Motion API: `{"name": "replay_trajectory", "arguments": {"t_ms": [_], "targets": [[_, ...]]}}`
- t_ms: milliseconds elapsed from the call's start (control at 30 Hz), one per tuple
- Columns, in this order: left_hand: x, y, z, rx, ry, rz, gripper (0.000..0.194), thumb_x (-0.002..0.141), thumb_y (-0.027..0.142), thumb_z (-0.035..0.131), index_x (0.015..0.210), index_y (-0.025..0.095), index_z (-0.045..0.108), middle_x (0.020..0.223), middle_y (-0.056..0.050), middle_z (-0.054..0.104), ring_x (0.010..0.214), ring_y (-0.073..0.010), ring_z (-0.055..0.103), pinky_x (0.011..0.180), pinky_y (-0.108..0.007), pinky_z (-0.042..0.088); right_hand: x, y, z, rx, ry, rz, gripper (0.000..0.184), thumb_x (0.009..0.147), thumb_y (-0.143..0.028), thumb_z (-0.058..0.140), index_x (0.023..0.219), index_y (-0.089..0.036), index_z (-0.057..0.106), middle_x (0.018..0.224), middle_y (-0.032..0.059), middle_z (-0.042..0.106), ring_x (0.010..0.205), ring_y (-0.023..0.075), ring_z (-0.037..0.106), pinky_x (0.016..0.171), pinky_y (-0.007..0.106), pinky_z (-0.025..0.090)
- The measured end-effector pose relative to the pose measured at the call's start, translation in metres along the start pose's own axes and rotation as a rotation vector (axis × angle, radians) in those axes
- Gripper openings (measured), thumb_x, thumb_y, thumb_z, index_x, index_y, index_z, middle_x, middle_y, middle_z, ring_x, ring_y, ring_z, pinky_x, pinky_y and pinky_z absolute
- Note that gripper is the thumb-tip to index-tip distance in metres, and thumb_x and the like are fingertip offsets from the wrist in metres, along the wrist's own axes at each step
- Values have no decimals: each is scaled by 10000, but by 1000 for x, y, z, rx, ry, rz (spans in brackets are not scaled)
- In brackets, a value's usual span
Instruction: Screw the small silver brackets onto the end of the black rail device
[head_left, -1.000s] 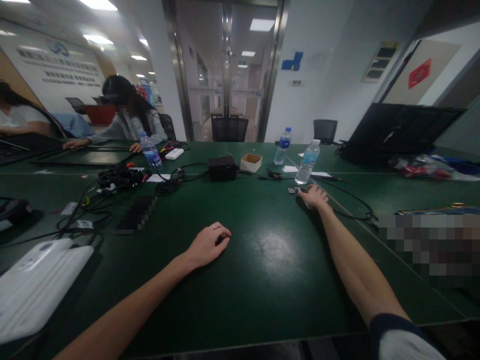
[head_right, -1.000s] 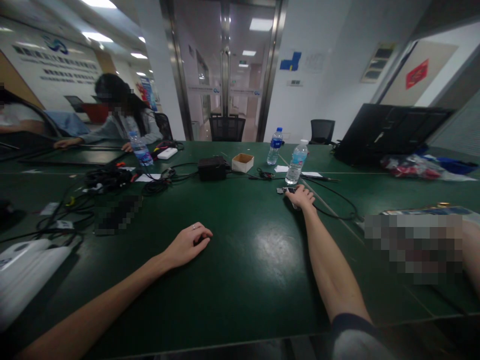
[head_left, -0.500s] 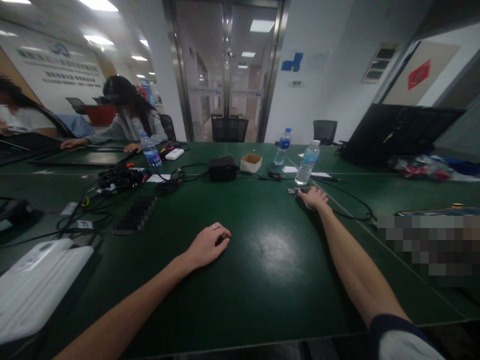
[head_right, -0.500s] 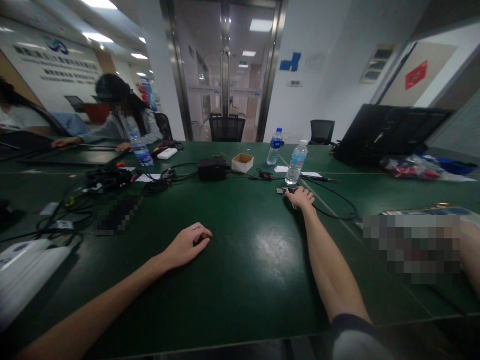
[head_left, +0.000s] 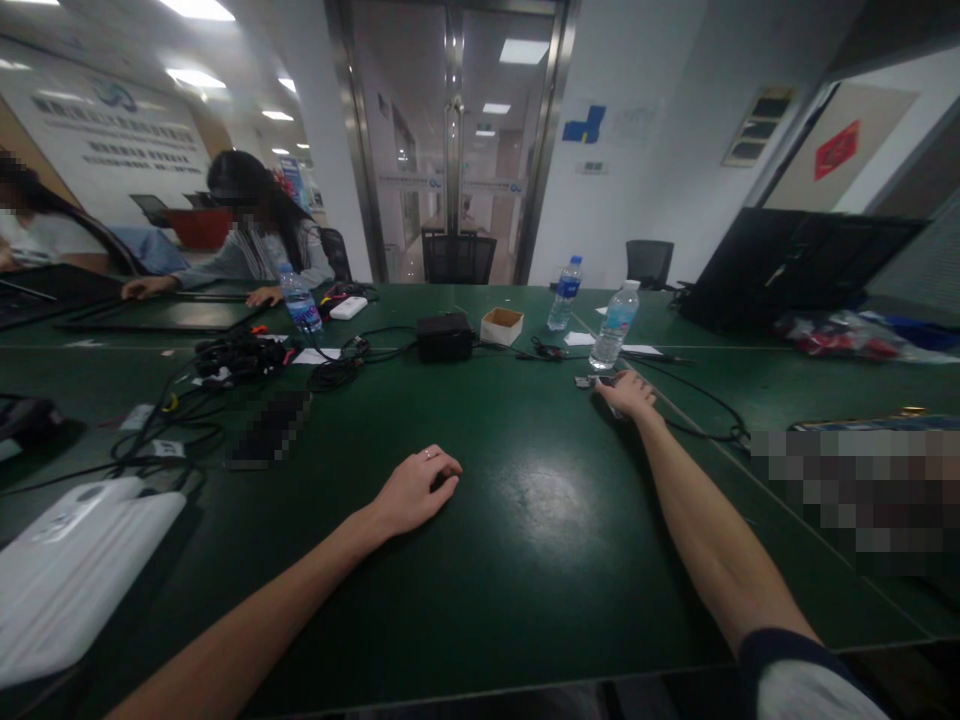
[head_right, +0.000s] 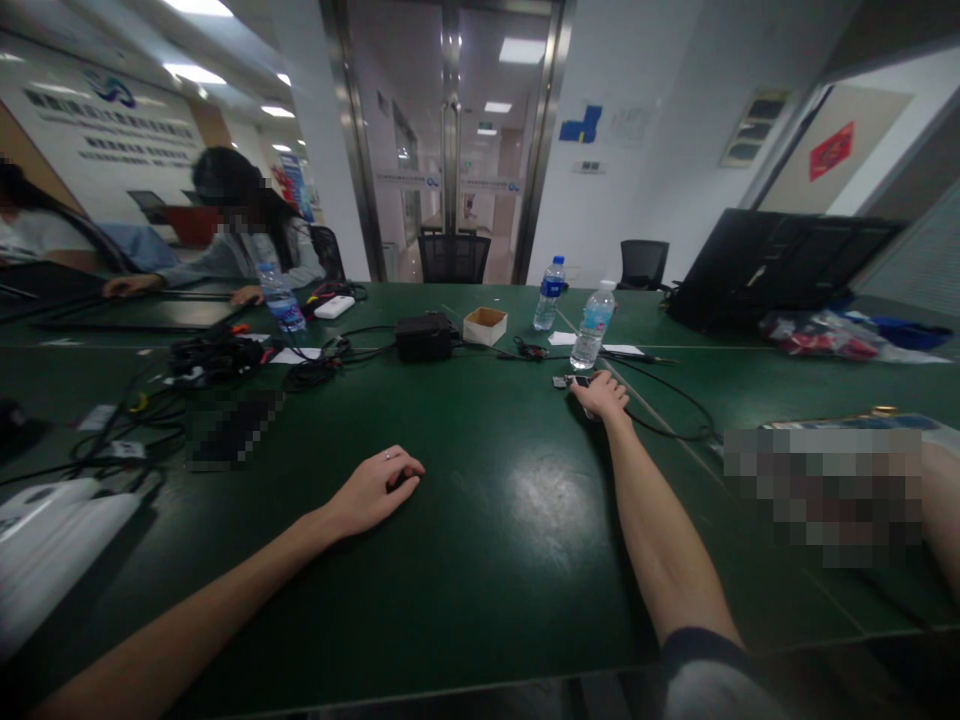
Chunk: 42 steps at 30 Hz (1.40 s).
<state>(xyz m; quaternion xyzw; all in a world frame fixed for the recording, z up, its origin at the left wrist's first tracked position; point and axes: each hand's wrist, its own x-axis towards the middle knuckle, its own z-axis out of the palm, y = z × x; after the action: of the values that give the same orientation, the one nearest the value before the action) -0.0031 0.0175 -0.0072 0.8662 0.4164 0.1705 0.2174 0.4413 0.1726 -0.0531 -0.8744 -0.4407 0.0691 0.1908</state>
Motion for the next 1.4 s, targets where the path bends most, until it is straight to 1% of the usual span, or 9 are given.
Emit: {"name": "replay_trajectory", "arguments": {"t_ms": [167,333,467,567,633,700,800,900,1400], "targets": [[0,-1,1,-2,15,21,212,913,268,490,1036,178,637,1026,-50,584,895,-191,578,791,-325,495,-6,-4,-5,-37,-6,-6,788,778,-627,506,1346,-95,381,1392,234,376,1302,406,315,1045,507,258],[0,2,-1,6,13,19,211,910,263,490,1033,175,638,1020,-49,590,888,-191,584,793,-327,495,-6,-5,-9,-90,-43,-53,800,786,-634,496,1334,-56,421,1378,258,388,1302,408,312,1034,512,274],[-1,5,-2,20,3,8,220,911,262,481,1033,171,639,1023,-52,591,894,-194,584,809,-339,493,-4,-3,-13,-116,-73,-79,785,793,-642,484,1322,-62,449,1373,256,398,1300,413,323,1021,525,299],[-1,6,-3,27,-12,-7,227,913,267,472,1040,175,636,1032,-52,592,901,-196,583,815,-343,494,-4,-4,-15,-127,-73,-81,786,777,-619,530,1330,-67,439,1378,255,398,1299,406,338,1019,520,316],[-1,7,-3,30,-16,-11,226,913,266,468,1034,176,636,1034,-52,594,903,-196,583,821,-347,492,-5,-6,-16,-131,-47,-62,818,756,-593,575,1346,-52,410,1389,279,373,1301,411,338,1009,520,335],[-1,7,-3,25,-16,-8,226,914,270,469,1035,176,635,1035,-53,593,902,-197,582,823,-350,491,-5,-8,-17,-126,-31,-45,797,746,-558,605,1330,-47,427,1359,294,404,1269,409,391,967,505,388],[-1,5,-3,16,-12,-3,227,914,278,478,1043,178,636,1028,-52,588,891,-196,579,805,-346,494,-5,-13,-17,-110,-56,-53,641,737,-497,635,1212,-74,556,1225,265,542,1138,382,534,871,454,471],[-1,3,-2,9,-6,-3,223,912,282,487,1042,182,639,1022,-49,585,884,-195,577,786,-338,496,-3,-15,-19,-94,-84,-88,527,700,-488,679,1078,-123,644,1115,207,621,1052,344,598,825,405,501],[0,1,-1,8,-22,1,231,918,276,478,1058,174,631,1037,-53,585,903,-197,574,798,-338,490,2,-14,-15,-14,-85,-180,482,612,-490,733,940,-140,682,942,130,669,911,279,647,746,353,523]]}}
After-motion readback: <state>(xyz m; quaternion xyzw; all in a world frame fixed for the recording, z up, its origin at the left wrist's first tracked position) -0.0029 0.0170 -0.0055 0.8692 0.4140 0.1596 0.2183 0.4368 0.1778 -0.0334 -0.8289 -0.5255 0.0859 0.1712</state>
